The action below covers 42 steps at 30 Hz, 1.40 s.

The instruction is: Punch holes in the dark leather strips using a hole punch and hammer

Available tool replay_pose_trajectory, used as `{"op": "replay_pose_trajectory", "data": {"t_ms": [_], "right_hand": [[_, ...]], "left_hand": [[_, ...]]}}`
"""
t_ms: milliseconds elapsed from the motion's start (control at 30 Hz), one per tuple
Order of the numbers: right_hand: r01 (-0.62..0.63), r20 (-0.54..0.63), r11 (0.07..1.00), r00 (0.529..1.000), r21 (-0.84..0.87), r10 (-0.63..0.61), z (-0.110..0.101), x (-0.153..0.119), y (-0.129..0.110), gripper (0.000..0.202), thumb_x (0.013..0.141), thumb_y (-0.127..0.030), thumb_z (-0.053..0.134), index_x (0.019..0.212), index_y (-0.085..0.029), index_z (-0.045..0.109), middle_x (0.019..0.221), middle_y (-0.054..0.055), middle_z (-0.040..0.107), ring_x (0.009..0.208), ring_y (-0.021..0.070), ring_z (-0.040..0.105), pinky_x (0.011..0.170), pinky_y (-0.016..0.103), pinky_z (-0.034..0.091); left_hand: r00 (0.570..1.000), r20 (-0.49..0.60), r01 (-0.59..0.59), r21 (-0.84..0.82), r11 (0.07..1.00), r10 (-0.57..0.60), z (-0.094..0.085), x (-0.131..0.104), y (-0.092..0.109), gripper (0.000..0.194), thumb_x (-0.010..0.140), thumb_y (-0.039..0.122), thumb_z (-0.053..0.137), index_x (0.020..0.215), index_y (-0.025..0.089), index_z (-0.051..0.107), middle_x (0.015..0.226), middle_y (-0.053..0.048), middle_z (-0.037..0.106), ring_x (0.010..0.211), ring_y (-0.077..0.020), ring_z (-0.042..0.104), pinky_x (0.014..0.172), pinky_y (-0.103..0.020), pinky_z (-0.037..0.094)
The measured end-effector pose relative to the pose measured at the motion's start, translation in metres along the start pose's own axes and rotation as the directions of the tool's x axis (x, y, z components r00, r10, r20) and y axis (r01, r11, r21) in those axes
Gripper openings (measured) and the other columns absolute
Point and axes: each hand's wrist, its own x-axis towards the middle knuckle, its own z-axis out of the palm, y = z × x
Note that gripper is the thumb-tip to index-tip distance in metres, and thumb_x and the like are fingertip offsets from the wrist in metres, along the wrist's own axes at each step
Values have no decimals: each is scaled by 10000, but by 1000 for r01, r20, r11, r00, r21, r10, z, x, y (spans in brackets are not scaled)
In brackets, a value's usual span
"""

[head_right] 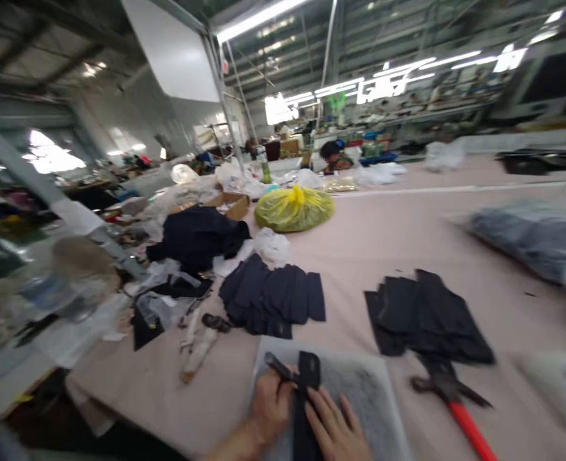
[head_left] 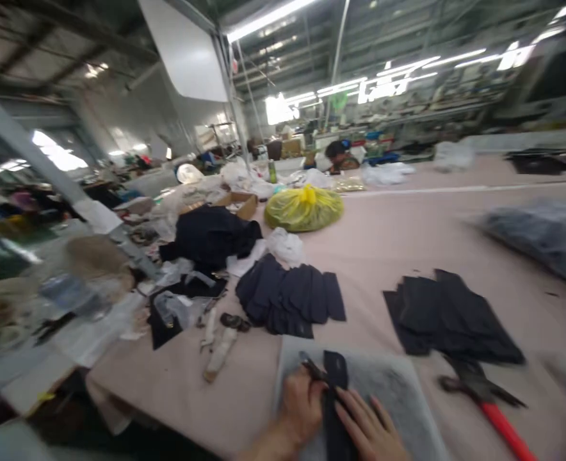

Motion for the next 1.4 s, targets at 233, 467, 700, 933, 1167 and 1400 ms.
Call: {"op": "replay_pose_trajectory", "data": {"t_ms": [233, 467, 700, 933, 1167, 1400], "right_hand": [[-233, 254, 969, 945, 83, 205, -52, 12, -34, 777, 768, -504, 662, 1423, -138, 456, 1547, 141, 334, 1441, 355, 212, 1181, 581, 88], [-358, 296, 930, 899, 77, 322, -56, 23, -34, 781, 784, -440, 653, 1462, -151, 393, 1561, 127, 310, 1455, 336, 170, 1163, 606, 12], [-370, 280, 925, 900, 82, 335, -52, 36, -17, 857, 789, -505, 677, 1483, -127, 346, 1556, 166, 304, 1452, 324, 199, 1164, 599, 22], [-332, 296, 930, 915, 160, 275, -48, 54, 15, 925, 773, -432, 748, 1512, -149, 267, 1545, 165, 327, 1449, 284, 230, 1175, 563, 83], [-436, 119, 897, 897, 72, 426, -43, 37, 5, 776, 735, -527, 765, 1371, -172, 494, 1488, 152, 420, 1416, 329, 278, 1171, 567, 99], [-448, 231, 889, 879, 96, 418, -58, 32, 1, 565, 870, -289, 588, 1411, -198, 452, 1525, 83, 381, 1439, 287, 223, 1177, 545, 83]], "left_hand": [[1000, 19, 12, -10, 1000, -11, -9, 12, 2, 237, 902, 222, 476, 984, 170, 692, 957, -70, 750, 915, -214, 707, 837, -345, 578], [996, 52, 76, -82, 994, -72, -14, 12, 14, 219, 902, 262, 514, 971, 178, 704, 946, -52, 752, 890, -202, 709, 814, -313, 584], [992, 114, 70, -157, 985, -52, -13, 8, 23, 201, 868, 222, 539, 949, 181, 718, 957, -54, 754, 911, -200, 711, 823, -313, 591], [992, 107, 81, -153, 985, -65, -8, 7, 16, 212, 873, 245, 547, 965, 188, 729, 980, -55, 752, 917, -207, 705, 838, -328, 590], [988, 141, 80, -136, 987, -61, -1, 14, 12, 229, 899, 270, 542, 1009, 196, 728, 1025, -57, 747, 967, -214, 698, 877, -349, 582], [987, 162, 21, -114, 993, -2, 3, 12, 13, 207, 883, 261, 565, 991, 198, 730, 1019, -52, 753, 989, -228, 699, 914, -389, 575]]}}
